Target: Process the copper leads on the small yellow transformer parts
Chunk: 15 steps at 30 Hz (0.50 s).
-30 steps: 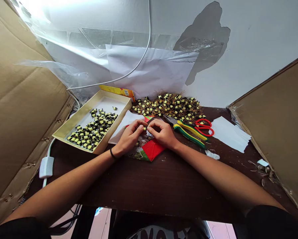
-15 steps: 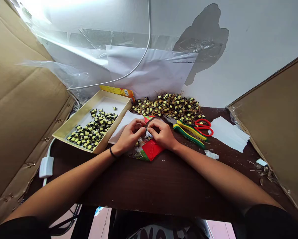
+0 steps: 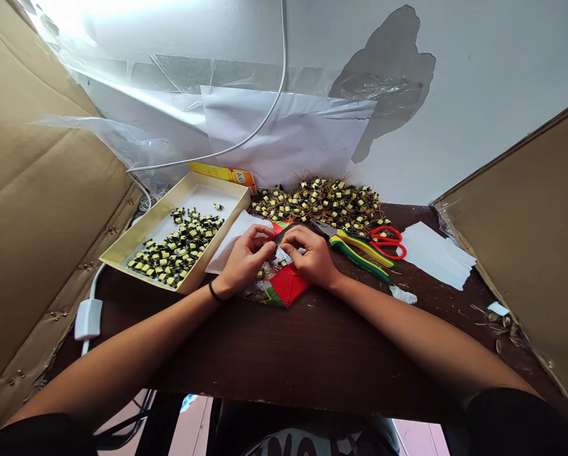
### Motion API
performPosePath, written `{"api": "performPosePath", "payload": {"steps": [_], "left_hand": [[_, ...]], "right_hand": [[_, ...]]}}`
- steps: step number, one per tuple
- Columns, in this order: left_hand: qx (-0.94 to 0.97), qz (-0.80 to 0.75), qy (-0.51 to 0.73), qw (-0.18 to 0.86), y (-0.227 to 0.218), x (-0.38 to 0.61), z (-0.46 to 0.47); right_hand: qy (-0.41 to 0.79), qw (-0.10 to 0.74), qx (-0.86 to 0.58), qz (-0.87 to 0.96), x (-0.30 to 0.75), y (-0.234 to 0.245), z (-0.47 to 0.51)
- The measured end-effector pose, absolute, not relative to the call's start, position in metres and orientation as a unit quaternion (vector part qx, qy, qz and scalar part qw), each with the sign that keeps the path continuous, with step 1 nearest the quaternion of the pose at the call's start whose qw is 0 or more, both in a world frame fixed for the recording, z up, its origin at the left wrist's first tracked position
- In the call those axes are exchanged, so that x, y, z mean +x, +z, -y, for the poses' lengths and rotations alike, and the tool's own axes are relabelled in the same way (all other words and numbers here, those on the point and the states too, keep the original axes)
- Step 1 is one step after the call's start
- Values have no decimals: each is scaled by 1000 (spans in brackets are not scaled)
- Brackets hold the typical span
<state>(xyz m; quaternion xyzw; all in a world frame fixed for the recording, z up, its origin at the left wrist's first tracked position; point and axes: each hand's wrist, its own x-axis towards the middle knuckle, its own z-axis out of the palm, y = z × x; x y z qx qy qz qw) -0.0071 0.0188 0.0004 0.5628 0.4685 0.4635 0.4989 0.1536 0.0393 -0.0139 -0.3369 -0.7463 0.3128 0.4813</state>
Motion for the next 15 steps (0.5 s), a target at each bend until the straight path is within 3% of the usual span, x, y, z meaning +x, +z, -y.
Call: {"api": "performPosePath", "payload": {"steps": [15], "left_hand": [[611, -435, 409, 520, 3, -11, -17]], "right_hand": [[362, 464, -314, 745, 155, -17, -46]]}}
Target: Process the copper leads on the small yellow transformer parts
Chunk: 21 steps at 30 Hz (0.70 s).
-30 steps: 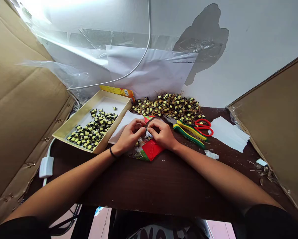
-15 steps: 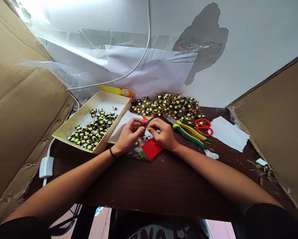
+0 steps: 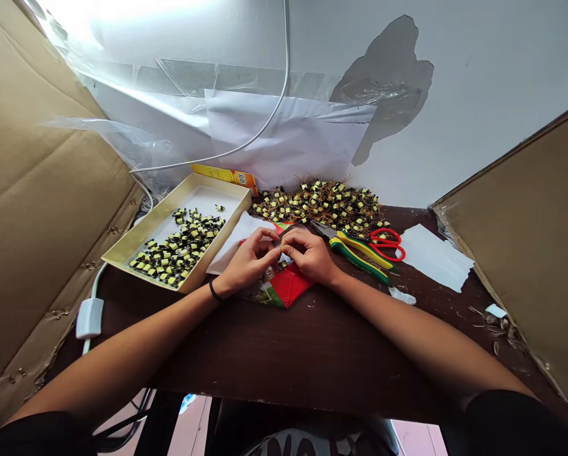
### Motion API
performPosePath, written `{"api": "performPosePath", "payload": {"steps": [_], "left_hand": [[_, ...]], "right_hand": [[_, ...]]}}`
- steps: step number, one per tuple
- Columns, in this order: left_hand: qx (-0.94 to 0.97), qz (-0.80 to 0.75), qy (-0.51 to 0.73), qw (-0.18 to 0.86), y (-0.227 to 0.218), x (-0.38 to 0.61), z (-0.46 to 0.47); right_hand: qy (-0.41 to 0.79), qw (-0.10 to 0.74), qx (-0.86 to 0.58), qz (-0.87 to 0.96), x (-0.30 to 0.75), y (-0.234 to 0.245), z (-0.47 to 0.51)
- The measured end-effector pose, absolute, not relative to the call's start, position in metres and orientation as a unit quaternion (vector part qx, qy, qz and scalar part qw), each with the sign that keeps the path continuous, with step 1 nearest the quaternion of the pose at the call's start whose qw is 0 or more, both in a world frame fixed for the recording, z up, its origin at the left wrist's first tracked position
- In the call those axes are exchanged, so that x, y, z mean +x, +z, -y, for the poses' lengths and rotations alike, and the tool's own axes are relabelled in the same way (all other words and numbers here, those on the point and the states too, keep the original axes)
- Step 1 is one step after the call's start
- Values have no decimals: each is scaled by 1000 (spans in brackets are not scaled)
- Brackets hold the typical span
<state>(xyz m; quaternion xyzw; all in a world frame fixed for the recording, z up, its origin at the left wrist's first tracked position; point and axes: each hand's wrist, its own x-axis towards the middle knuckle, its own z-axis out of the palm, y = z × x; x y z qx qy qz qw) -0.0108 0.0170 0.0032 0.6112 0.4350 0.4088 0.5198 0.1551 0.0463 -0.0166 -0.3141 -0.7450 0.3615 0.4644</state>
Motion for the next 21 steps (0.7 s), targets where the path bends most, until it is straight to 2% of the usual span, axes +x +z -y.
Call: {"api": "performPosePath", "payload": {"steps": [14, 21], "left_hand": [[618, -402, 389, 553, 0, -12, -19], [579, -397, 419, 575, 1, -13, -19]], "right_hand": [[375, 432, -302, 763, 157, -19, -50], [386, 474, -328, 720, 156, -16, -48]]}}
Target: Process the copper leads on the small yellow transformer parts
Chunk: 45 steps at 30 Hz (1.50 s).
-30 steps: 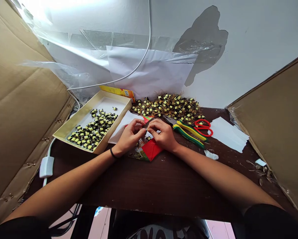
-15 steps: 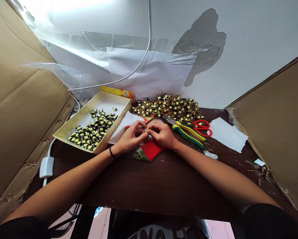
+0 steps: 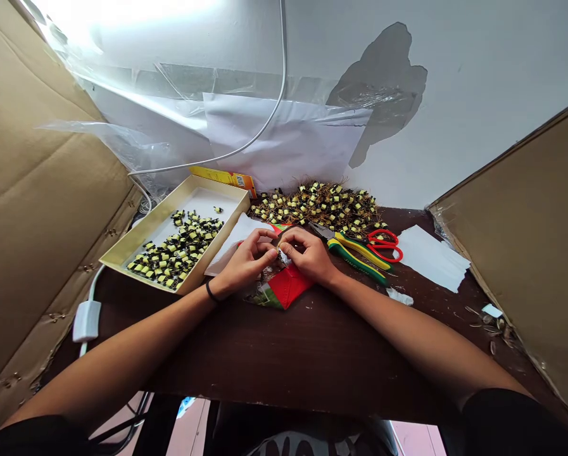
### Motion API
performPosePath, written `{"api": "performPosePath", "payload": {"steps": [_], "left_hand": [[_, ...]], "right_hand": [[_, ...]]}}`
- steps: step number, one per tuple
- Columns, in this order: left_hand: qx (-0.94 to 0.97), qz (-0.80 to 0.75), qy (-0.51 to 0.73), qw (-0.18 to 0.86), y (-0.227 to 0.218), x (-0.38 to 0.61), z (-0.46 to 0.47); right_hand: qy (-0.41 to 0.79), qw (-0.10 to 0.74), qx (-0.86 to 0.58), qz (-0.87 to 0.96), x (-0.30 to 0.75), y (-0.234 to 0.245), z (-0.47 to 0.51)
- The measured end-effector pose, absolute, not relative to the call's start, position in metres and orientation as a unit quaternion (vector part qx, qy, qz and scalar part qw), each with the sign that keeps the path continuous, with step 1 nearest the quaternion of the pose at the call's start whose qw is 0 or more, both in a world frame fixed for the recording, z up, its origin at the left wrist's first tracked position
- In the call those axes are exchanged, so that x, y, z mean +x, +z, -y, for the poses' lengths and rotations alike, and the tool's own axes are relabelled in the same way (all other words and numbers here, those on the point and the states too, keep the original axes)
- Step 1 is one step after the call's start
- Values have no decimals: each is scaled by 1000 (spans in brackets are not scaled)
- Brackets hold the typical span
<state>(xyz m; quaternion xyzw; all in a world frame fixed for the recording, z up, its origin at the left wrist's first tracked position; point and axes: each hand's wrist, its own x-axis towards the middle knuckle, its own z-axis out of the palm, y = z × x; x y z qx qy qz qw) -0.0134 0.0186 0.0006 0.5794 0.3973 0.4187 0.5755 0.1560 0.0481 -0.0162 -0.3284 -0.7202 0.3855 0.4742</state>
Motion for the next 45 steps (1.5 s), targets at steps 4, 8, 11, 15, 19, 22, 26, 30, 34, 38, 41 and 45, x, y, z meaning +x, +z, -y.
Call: {"api": "performPosePath", "payload": {"steps": [4, 8, 11, 15, 19, 22, 26, 30, 34, 38, 41, 45], "left_hand": [[567, -393, 434, 579, 0, -14, -19], [557, -386, 437, 592, -1, -15, -20], [548, -385, 439, 599, -1, -15, -19], [546, -375, 442, 605, -3, -15, -19], [550, -374, 443, 601, -3, -14, -18], [549, -374, 440, 603, -2, -13, -18], [549, -374, 438, 606, -3, -14, -18], [550, -378, 444, 598, -4, -13, -17], [549, -381, 444, 596, -3, -12, -16], [555, -370, 443, 599, -1, -12, -16], [550, -361, 444, 609, -1, -12, -16], [545, -369, 446, 606, 1, -12, -15]], "right_hand": [[526, 464, -328, 633, 157, -14, -45], [627, 422, -298, 584, 156, -14, -45], [641, 425, -294, 568, 155, -13, -46], [663, 414, -295, 549, 156, -13, -48], [677, 411, -286, 540, 157, -15, -49], [681, 408, -279, 541, 157, -16, -50], [677, 404, -269, 553, 156, -15, -50], [685, 400, -259, 551, 156, -13, -49], [704, 384, -249, 543, 156, -12, -50], [708, 380, -246, 542, 156, -12, -50], [705, 378, -242, 549, 157, -12, -51], [690, 377, -242, 568, 157, -10, -51]]}}
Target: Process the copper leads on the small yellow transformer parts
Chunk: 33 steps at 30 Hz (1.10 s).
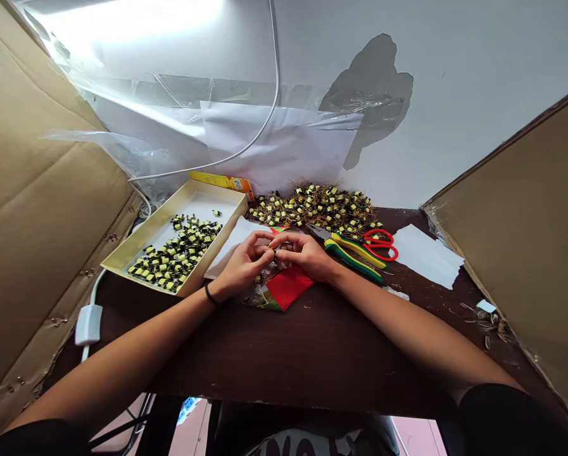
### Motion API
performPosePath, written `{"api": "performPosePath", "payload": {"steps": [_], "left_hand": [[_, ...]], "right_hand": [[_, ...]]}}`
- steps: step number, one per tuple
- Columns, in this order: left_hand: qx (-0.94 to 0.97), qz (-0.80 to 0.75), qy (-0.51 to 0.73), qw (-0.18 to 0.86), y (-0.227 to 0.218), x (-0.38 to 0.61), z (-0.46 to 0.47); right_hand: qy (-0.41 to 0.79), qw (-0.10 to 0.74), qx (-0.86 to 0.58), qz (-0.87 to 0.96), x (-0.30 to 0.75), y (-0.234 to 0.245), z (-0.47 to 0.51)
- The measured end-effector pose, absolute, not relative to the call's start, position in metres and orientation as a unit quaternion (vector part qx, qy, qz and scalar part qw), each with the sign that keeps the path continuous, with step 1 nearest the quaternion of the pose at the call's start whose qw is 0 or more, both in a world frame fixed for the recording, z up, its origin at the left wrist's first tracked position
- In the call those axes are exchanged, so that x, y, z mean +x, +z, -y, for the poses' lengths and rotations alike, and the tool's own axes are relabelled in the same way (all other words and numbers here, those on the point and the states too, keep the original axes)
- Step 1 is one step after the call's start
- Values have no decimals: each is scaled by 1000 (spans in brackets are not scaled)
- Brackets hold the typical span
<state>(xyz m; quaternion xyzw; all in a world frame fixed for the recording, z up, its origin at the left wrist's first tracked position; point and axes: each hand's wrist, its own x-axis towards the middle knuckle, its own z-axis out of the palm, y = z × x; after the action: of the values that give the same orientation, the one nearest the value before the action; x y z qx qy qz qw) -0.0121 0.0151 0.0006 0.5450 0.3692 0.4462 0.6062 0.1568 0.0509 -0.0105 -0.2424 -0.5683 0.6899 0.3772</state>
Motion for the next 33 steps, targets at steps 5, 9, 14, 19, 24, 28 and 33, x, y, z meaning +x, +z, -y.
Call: {"api": "performPosePath", "payload": {"steps": [5, 9, 14, 19, 24, 28, 33], "left_hand": [[537, -375, 446, 610, 1, -12, -15], [521, -379, 455, 615, 1, -12, -16], [506, -407, 473, 595, 1, -12, -16], [539, -416, 444, 582, 5, -14, -17], [614, -415, 399, 540, 13, -22, -20], [716, -456, 336, 408, 19, -25, -18], [778, -477, 299, 278, 22, -23, -17]], "right_hand": [[675, 379, -251, 581, 157, -9, -50], [665, 412, -261, 566, 156, -12, -47], [578, 448, -285, 619, 154, -13, -40], [452, 471, -306, 692, 151, -12, -36], [444, 474, -296, 700, 152, -15, -39], [441, 449, -301, 716, 153, -15, -40], [442, 436, -305, 722, 153, -16, -39]]}}
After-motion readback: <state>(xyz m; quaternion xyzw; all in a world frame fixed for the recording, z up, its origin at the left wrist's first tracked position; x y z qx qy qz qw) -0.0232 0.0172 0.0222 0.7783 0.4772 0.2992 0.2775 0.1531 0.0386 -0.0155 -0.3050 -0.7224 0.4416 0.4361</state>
